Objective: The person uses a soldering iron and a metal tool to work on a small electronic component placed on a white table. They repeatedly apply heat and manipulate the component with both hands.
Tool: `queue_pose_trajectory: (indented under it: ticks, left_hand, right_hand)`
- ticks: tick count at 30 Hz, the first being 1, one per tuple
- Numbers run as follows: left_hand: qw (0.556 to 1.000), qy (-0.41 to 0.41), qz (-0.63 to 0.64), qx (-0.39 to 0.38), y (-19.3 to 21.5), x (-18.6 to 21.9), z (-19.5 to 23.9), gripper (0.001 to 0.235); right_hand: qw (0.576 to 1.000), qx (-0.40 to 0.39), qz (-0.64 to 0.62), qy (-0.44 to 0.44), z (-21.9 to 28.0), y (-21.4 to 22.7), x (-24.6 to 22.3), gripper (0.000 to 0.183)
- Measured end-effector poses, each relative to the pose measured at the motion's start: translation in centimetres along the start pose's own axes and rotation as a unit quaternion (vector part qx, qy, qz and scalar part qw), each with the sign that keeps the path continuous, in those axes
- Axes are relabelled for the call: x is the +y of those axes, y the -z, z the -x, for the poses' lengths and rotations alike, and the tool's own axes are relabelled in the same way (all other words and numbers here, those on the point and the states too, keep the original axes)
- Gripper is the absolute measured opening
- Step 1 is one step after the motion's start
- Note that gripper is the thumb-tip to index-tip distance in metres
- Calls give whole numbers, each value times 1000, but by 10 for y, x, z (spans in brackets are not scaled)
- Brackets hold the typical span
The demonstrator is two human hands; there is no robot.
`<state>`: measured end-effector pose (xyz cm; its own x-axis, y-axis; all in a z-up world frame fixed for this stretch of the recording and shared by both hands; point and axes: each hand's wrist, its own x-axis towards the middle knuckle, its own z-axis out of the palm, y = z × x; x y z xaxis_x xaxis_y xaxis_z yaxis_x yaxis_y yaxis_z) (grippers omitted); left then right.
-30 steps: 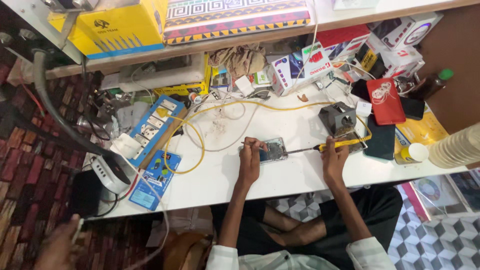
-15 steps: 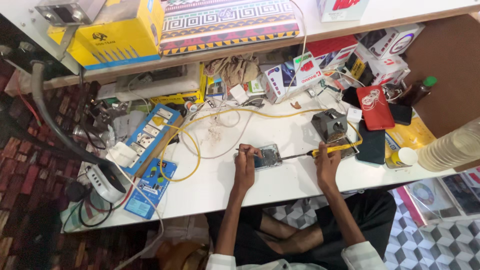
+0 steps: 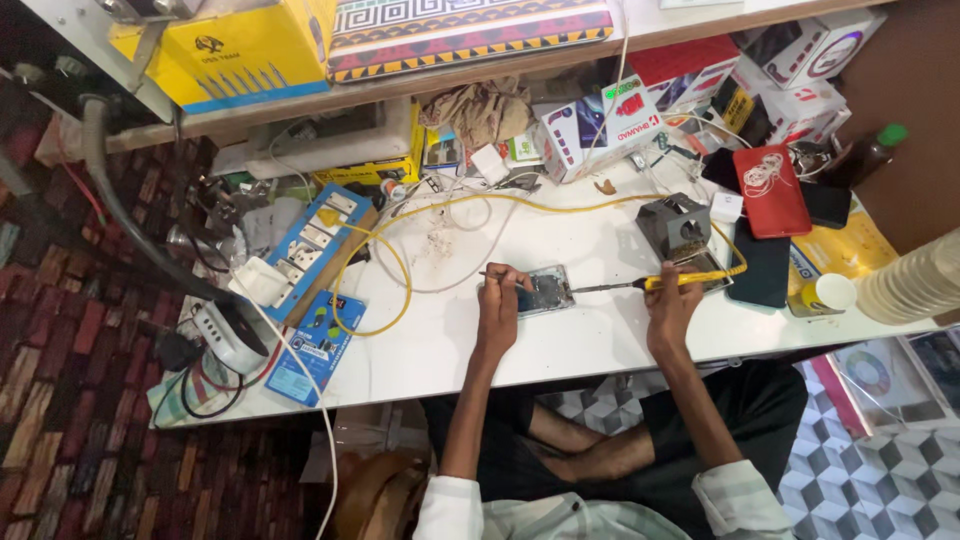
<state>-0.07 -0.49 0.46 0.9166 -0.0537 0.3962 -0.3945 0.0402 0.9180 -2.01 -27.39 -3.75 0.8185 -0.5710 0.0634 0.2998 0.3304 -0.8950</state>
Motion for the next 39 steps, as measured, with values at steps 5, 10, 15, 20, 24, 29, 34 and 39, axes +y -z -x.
queue_pose_trajectory:
  ticks: [5, 10, 15, 20, 24, 29, 34, 39]
  left_hand:
    - [999, -12, -31, 0, 2, 1, 2, 18]
    - [1000, 5, -30, 2, 2, 5, -2, 19]
    - [1000, 2, -21, 2, 3, 8, -3, 21]
    - [1000, 2, -14, -1, 3, 8, -2, 21]
    - [999, -8, -39, 6, 3, 1, 0, 21]
    - [1000, 24, -14, 1, 3, 1, -2, 19]
    - [999, -30, -17, 2, 3, 0, 2, 19]
    - [999, 5, -34, 0, 2, 2, -2, 20]
  right_hand:
    - [999, -43, 32, 4, 8, -4, -4, 27]
    - [997, -30, 76, 1, 9, -11, -14, 26]
    - [997, -35, 64, 8, 12, -9, -12, 28]
    - [998, -33, 44, 18, 10, -8, -11, 30]
    - [997, -29, 74, 11, 12, -6, -8, 29]
    - [994, -12, 106, -9, 8, -9, -8, 33]
    - [998, -11, 61, 14, 6, -1, 0, 34]
    - [998, -26, 57, 9, 7, -1, -1, 35]
